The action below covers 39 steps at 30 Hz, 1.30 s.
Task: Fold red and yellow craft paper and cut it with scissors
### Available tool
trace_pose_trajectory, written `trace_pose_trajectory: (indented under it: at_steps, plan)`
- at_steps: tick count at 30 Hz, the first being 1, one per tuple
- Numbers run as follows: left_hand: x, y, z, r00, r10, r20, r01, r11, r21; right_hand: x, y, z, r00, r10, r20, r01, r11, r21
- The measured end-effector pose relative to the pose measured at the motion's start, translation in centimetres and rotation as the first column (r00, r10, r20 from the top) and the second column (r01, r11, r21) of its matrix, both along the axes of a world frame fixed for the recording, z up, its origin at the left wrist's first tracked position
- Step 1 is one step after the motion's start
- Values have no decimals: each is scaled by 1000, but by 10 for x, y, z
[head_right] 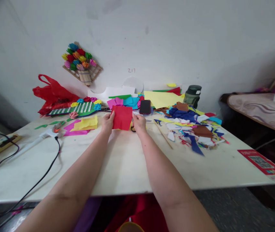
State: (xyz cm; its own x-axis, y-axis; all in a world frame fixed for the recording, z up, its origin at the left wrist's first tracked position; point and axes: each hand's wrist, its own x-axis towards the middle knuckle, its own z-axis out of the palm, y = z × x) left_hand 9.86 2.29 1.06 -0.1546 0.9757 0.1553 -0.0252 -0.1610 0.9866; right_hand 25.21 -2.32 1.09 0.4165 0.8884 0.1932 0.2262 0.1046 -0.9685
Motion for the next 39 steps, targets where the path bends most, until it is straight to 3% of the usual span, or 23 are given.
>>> trace_pose_trajectory:
  at_steps: [3, 5, 7, 10, 15, 22, 27, 33, 39]
  plan:
    - [-3, 0, -5, 997, 7, 79, -12, 998, 66, 12, -2, 3, 942, -121, 312, 136, 990, -26]
    - [-5, 1, -9, 992, -14, 126, 5, 998, 69, 17, -4, 5, 810, -150, 567, 220, 974, -56]
    - [-9, 1, -11, 985, -14, 174, 2, 998, 69, 18, -6, 7, 654, -81, 752, 241, 965, -105]
    - [-13, 2, -13, 969, 11, 247, -28, 998, 64, 12, -10, 9, 489, 72, 869, 218, 955, -202]
    - [-15, 5, -17, 944, 3, 331, -29, 997, 74, 3, -12, 10, 375, 195, 906, 220, 931, -292]
    - [-16, 8, -19, 853, 35, 521, -90, 993, 82, 0, -17, 19, 358, 216, 909, 202, 932, -301]
    - [-17, 8, -18, 806, 37, 591, -100, 992, 75, 4, -18, 24, 398, 224, 889, 216, 920, -328]
    - [-18, 7, -16, 780, 49, 624, -112, 992, 62, 11, -20, 29, 497, 130, 858, 218, 938, -269]
    - [-15, -1, -8, 770, 65, 635, -121, 992, 45, 24, -21, 35, 501, 33, 865, 349, 907, -236]
